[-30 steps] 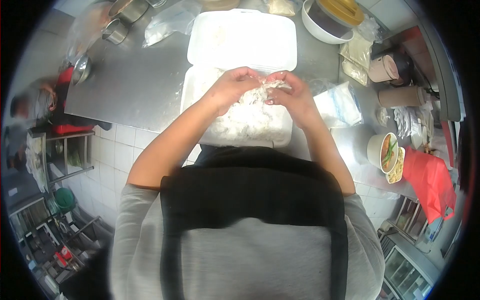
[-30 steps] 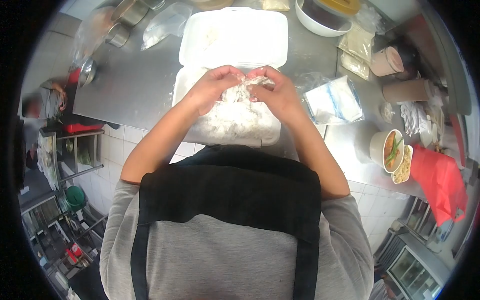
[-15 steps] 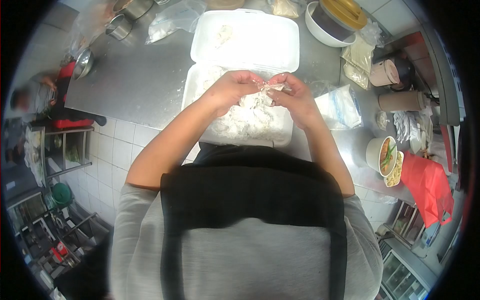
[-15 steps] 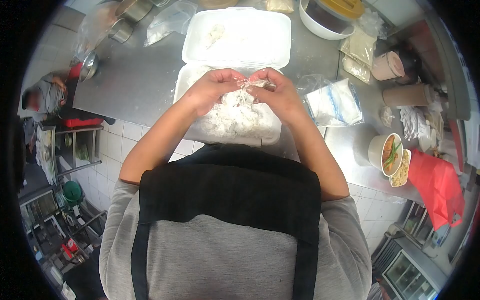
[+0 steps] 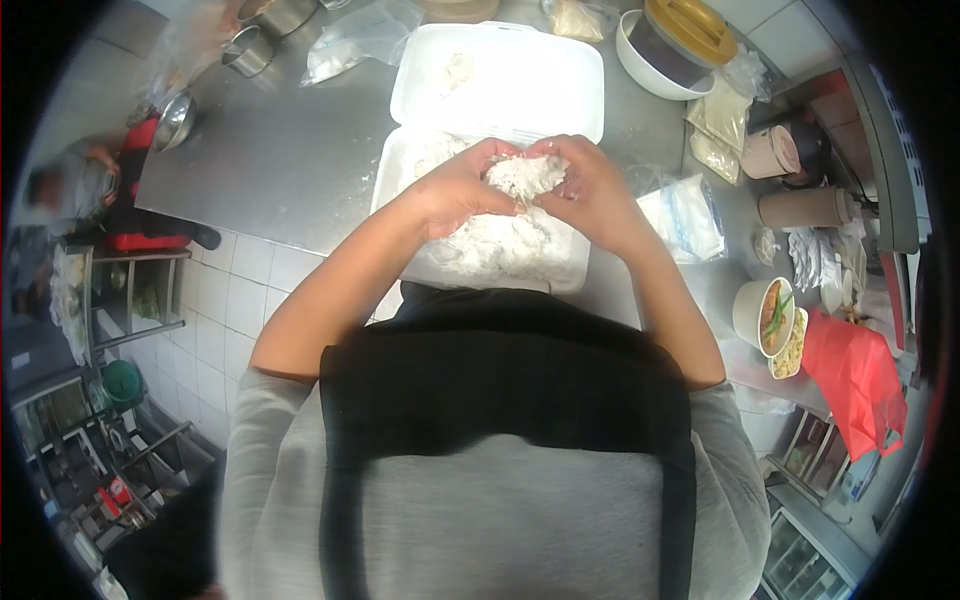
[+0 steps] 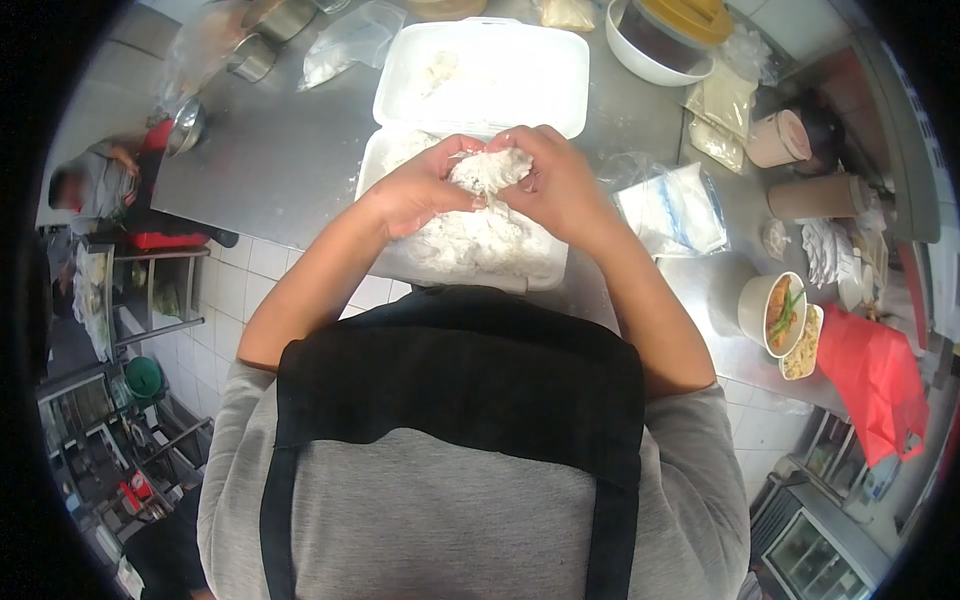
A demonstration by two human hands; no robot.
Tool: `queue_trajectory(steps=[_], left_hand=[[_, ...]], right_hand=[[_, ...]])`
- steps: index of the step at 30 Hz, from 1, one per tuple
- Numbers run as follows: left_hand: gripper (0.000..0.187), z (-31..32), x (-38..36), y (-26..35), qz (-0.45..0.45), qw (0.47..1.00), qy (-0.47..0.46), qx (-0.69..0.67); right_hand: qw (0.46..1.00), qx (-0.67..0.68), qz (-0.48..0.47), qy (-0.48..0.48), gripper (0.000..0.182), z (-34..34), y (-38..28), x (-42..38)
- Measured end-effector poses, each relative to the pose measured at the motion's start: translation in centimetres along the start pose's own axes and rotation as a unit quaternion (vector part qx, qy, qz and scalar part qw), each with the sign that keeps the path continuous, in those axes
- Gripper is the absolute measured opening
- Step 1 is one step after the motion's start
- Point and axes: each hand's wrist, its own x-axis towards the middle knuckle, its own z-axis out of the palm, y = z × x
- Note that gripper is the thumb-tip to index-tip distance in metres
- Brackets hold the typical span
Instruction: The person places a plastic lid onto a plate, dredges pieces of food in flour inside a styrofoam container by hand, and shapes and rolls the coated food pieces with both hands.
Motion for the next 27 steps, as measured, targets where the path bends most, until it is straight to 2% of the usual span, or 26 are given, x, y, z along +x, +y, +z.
queue_trajectory(steps=[1, 4, 7, 10, 13, 16, 19, 25, 27], left_hand=[[0.068, 0.2, -0.2, 0.0, 0.017, 1.0, 0.005, -0.001], [0.074, -0.1, -0.5, -0.1, 0.025, 1.0, 0.001, 0.007], [0.074, -0.3, -0.9, 0.0, 0.049, 0.996, 0.005, 0.069], [0.06, -0.9, -0.6, -0.2, 0.101, 0.991, 0.005, 0.086], [0.043, -0.9, -1.2, 1.1, 0.012, 0.988, 0.083, 0.133], [0.042, -1.5, -0.3, 0.1, 0.033, 0.978, 0.124, 0.164], [0.039, -2.0, 0.1, -0.1, -0.014, 0.955, 0.165, 0.244], [0.036, -1.6, 0.0, -0.5, 0.022, 0.976, 0.175, 0.127], [0.035, -1.4, -0.4, -0.3, 0.022, 0.98, 0.171, 0.102]], right_hand=[[1.0, -0.016, 0.004, -0.023, 0.045, -0.4, -0.2, 0.1], [0.999, 0.014, -0.033, -0.014, 0.04, 0.0, 1.6, 0.7], [0.983, 0.174, 0.046, -0.033, 0.035, 1.4, 3.4, 1.2], [0.949, 0.308, 0.066, -0.001, 0.033, 2.5, 3.3, 1.1], [0.9, 0.416, 0.131, 0.009, 0.033, 3.6, 3.8, 1.1], [0.84, 0.508, 0.191, -0.017, 0.037, 4.0, 2.9, 0.9], [0.849, 0.504, 0.155, -0.026, 0.041, 5.0, 3.5, 0.7], [0.822, 0.521, 0.225, -0.046, 0.043, 5.2, 2.9, 1.1], [0.837, 0.499, 0.22, -0.041, 0.043, 5.3, 2.8, 1.1]])
